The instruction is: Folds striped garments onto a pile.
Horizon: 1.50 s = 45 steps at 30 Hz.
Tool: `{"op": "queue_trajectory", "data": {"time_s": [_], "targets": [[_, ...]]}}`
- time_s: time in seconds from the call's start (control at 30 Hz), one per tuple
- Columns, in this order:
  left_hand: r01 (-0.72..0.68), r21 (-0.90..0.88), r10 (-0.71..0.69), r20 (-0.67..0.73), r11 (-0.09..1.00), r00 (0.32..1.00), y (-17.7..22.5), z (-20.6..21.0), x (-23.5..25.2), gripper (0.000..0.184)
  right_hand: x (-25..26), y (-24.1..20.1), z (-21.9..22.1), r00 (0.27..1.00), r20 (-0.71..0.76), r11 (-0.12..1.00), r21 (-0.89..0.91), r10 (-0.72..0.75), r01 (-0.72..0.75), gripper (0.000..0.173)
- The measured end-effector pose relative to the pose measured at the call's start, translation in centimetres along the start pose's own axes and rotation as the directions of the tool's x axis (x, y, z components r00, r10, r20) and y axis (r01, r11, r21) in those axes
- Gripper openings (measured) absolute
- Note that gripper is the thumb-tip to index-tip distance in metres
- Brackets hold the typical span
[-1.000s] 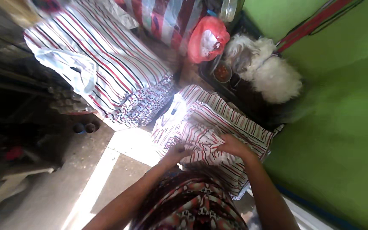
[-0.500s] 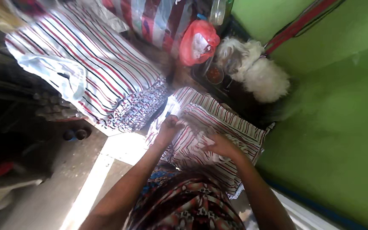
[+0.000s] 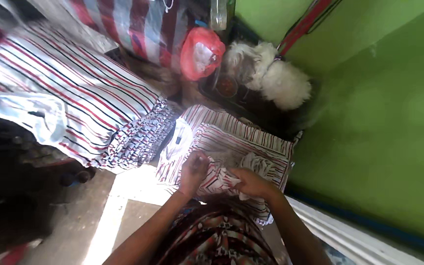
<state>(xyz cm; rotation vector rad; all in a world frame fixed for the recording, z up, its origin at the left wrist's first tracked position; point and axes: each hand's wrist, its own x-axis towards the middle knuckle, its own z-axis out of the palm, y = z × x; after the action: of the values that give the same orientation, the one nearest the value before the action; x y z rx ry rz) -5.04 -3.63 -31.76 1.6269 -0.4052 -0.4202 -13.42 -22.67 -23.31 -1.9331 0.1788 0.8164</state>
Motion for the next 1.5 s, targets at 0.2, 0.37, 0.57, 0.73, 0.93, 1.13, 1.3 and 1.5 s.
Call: {"op": "queue_trajectory", "data": {"time_s": [0.2, 0.37, 0.57, 0.73, 0.93, 1.13, 1.3, 1.5], "targets": [[-0.044, 0.157, 0.045, -0.002, 0.987, 0.999, -0.6, 2.1, 1.1, 0.020, 0.3, 1.4, -0.2, 0.999, -0.009, 0.987, 0.149, 0.053, -0.052, 0.056], [-0.172, 0.350, 0.232, -0.137, 0.921, 0.963, -0.3, -0.8, 0.2, 0.028, -0.4, 1.7, -0.4, 0.996, -0.080, 0.967, 0.254, 0.047, -0.025, 0.070], [-0.309, 0.351, 0.167, 0.380, 0.884, 0.910, -0.1, -1.4, -4.8, 0.065, 0.4, 2.7, 0.1, 0.995, -0.102, 0.931, 0.362, 0.005, 0.032, 0.069], [-0.020, 0.175, -0.072, 0.505, 0.984, 0.860, -1.9, -0.7, -1.2, 0.098, 0.1, 2.8, 0.2, 0.997, -0.075, 0.905, 0.425, 0.016, 0.018, 0.068], [0.201, 0.318, -0.302, 0.309, 0.926, 0.902, -2.1, -2.6, 1.3, 0.057, -0.2, 3.5, 0.7, 0.995, -0.091, 0.892, 0.451, 0.033, 0.012, 0.070], [0.111, 0.197, -0.129, 0.077, 0.974, 0.989, -3.3, -0.2, 3.7, 0.024, 0.2, 4.0, 0.6, 0.995, -0.084, 0.866, 0.501, 0.053, -0.004, 0.051], [-0.014, 0.354, -0.091, 0.280, 0.935, 0.956, -2.9, -0.1, 3.8, 0.032, 0.2, 3.7, 0.7, 0.991, -0.127, 0.824, 0.565, 0.036, 0.042, 0.042], [-0.320, 0.336, 0.154, 0.438, 0.886, 0.886, -1.3, -2.1, -1.9, 0.069, 0.3, 4.1, 1.2, 0.988, -0.138, 0.786, 0.618, 0.068, 0.032, 0.045]]}}
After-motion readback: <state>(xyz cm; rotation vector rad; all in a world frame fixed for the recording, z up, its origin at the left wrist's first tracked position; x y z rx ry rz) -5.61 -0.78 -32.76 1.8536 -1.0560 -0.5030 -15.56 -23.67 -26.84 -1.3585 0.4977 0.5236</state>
